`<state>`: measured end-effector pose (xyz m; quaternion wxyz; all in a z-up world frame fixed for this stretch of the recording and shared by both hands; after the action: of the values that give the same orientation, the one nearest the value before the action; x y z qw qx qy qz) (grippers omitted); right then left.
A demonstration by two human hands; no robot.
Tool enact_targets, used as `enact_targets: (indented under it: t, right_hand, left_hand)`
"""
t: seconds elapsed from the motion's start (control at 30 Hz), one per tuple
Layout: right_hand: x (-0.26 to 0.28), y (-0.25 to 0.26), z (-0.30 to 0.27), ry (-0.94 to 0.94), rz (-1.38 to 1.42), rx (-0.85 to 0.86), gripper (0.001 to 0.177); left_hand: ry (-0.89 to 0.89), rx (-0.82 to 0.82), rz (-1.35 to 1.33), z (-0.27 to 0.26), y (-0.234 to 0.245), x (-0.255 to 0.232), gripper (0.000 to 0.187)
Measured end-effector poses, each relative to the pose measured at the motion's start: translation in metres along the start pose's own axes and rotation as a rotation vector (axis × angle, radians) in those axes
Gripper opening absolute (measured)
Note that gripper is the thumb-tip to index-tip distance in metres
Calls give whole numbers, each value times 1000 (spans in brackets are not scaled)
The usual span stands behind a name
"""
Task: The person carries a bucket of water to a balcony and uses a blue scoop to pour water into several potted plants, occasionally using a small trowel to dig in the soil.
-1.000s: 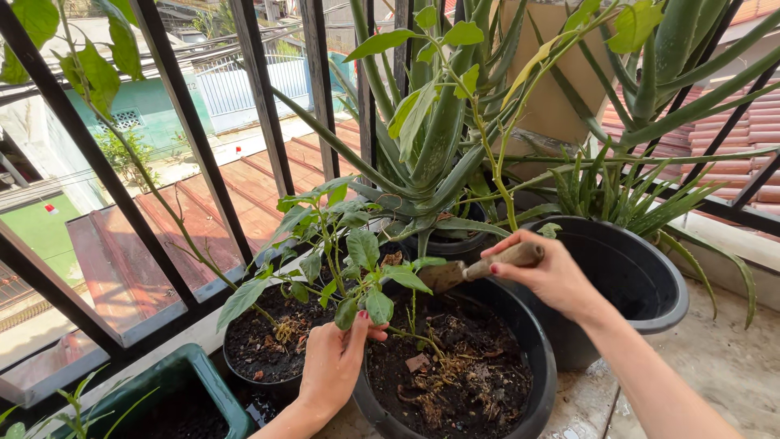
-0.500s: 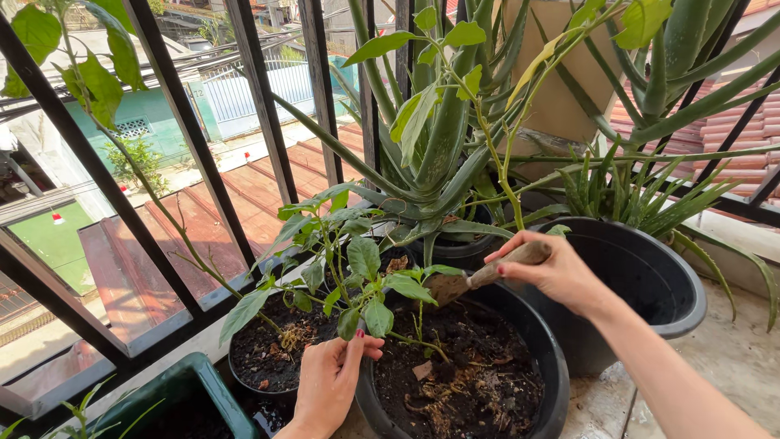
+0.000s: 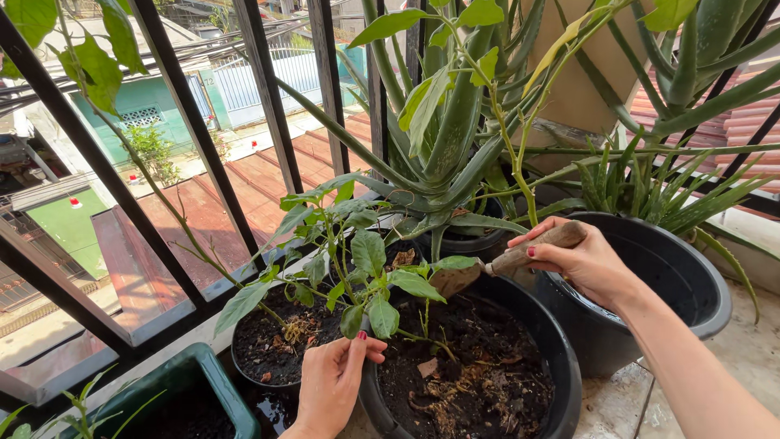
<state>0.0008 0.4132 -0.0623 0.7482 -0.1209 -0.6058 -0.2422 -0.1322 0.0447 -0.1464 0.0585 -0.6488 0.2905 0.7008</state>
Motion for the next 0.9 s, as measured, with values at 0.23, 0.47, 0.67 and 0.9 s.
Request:
enact_targets:
  t: [0.23, 0.47, 0.67, 0.9]
  right_hand:
    - [-21, -21, 6, -16, 96, 132, 15]
    - [-20, -33, -4, -28, 57, 103, 12]
    - [58, -8, -25, 132, -398, 52, 20]
    - [119, -53, -80, 221, -701, 91, 18]
  left_hand:
    - [1, 1, -12, -1, 0, -5, 37]
    - [-22, -36, 42, -4, 2, -6, 35]
    - [-43, -16, 9, -3, 1, -8, 35]
    - [-83, 5, 95, -9, 3, -23, 39]
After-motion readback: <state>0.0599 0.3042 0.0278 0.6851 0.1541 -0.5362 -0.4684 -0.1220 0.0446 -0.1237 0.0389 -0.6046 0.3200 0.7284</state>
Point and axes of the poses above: each hand's wrist, its own z-axis towards the middle knuckle, its own y-axis out of the back of the hand, x = y × z, the point moved 5 cm from there along z, towards the middle knuckle, and after that the axes turned 10 degrees about y, right-handed, at the moved point
